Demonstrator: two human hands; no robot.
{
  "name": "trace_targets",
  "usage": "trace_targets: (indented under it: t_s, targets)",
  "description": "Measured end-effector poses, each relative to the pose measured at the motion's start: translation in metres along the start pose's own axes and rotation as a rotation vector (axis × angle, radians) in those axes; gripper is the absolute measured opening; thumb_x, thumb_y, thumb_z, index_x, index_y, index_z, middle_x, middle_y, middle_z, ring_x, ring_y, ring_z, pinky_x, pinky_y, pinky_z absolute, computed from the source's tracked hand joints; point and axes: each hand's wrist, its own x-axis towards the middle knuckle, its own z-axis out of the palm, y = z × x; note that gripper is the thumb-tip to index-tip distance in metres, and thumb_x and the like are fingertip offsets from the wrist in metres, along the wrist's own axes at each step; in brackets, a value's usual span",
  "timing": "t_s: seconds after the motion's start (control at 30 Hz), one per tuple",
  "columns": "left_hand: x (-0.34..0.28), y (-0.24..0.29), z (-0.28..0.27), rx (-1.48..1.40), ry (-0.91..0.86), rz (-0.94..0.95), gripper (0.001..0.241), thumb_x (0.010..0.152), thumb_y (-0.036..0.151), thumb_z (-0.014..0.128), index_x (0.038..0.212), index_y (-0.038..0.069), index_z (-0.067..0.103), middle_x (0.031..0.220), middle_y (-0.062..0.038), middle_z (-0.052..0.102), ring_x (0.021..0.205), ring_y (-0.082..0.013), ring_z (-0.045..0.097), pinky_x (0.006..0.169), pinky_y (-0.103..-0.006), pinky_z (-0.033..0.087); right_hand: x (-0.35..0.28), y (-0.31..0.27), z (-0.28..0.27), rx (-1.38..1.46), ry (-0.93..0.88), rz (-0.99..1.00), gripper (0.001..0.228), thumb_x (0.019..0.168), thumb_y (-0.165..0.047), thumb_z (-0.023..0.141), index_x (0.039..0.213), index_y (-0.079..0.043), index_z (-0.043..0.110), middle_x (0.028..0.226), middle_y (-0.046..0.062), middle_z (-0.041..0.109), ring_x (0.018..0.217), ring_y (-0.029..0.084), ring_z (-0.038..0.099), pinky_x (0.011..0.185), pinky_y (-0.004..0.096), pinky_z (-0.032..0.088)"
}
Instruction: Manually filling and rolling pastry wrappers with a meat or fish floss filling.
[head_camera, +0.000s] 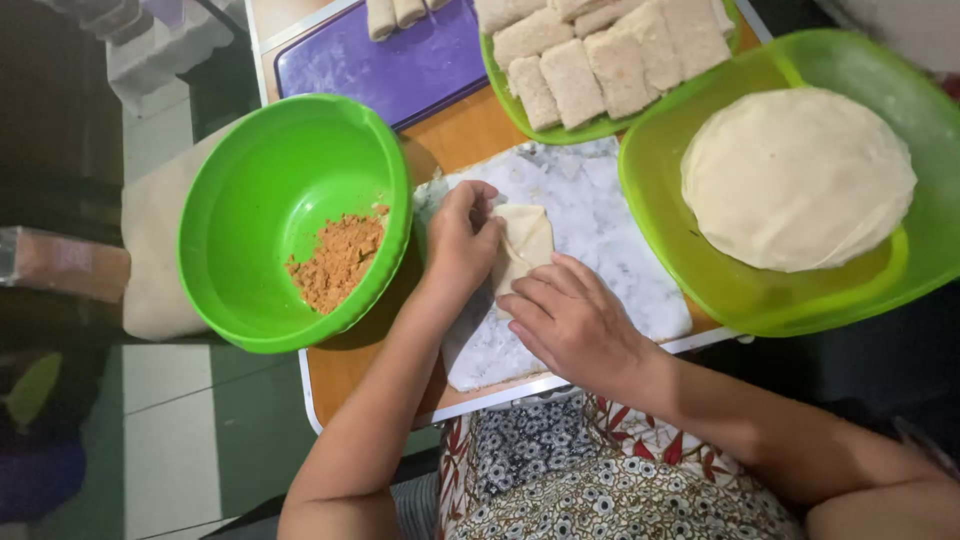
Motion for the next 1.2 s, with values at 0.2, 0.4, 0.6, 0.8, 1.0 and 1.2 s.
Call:
trace_targets:
  t_s: [0.2, 0.4, 0.6, 0.8, 1.0, 1.2]
  targets:
    - [0.003, -0.005, 0.001, -0.015, 0.043, 0.003, 0.034, 0.078, 0.003, 0.078, 0.108, 0.004, 0.062, 0.098, -0.013, 0.061, 0.076, -0.023, 0.062, 0.069, -0.0359, 0.055, -0.005, 0.006, 0.006, -0.015, -0.016, 0.018, 0.03, 0.088, -0.014, 0.073, 0.117, -0.005, 0.069, 0.117, 0.012, 0.065, 0.112, 0.03, 0.062, 0.107, 0.05, 0.045]
    - [0.0, -0.037, 0.009, -0.201, 0.111, 0.107, 0.02, 0.095, 0.004, 0.07, 0.112, 0.0, 0.061, 0.099, -0.014, 0.065, 0.087, -0.0263, 0.065, 0.079, -0.0383, 0.055, 0.009, 0.018, -0.005, 0.028, 0.057, 0.137, 0.021, 0.097, -0.01, 0.065, 0.117, -0.004, 0.067, 0.12, 0.015, 0.067, 0.114, 0.034, 0.062, 0.102, 0.045, 0.047]
    - [-0.011, -0.038, 0.005, -0.111, 0.145, 0.228, 0.013, 0.093, -0.003, 0.065, 0.105, 0.0, 0.064, 0.103, -0.022, 0.064, 0.097, -0.0389, 0.064, 0.089, -0.0444, 0.052, 0.069, 0.031, -0.011, -0.178, -0.047, 0.191, 0.014, 0.095, -0.012, 0.067, 0.107, -0.008, 0.072, 0.106, 0.01, 0.071, 0.105, 0.033, 0.063, 0.093, 0.047, 0.048]
    - [-0.014, -0.017, -0.009, -0.033, 0.195, 0.156, 0.016, 0.084, -0.006, 0.062, 0.1, -0.005, 0.062, 0.096, -0.026, 0.06, 0.095, -0.0447, 0.06, 0.084, -0.0505, 0.047, 0.094, 0.066, 0.03, -0.467, -0.265, 0.21, 0.012, 0.09, -0.021, 0.072, 0.098, -0.013, 0.077, 0.097, 0.012, 0.072, 0.099, 0.035, 0.065, 0.087, 0.051, 0.047]
    - [-0.016, -0.001, -0.025, 0.14, 0.193, 0.125, 0.007, 0.08, -0.002, 0.064, 0.084, 0.001, 0.068, 0.088, -0.024, 0.064, 0.087, -0.0428, 0.063, 0.077, -0.0523, 0.048, 0.096, 0.056, 0.028, -0.419, -0.359, 0.228, 0.017, 0.083, -0.025, 0.076, 0.096, -0.014, 0.077, 0.092, 0.013, 0.072, 0.094, 0.036, 0.065, 0.082, 0.051, 0.048]
    - [-0.012, -0.036, 0.01, 0.047, 0.224, 0.157, 0.008, 0.08, -0.003, 0.065, 0.085, 0.001, 0.069, 0.09, -0.021, 0.066, 0.09, -0.0401, 0.063, 0.078, -0.0502, 0.048, 0.088, 0.056, 0.031, -0.318, -0.274, 0.281, 0.011, 0.086, -0.019, 0.075, 0.089, -0.009, 0.072, 0.09, 0.01, 0.071, 0.093, 0.033, 0.066, 0.083, 0.047, 0.049]
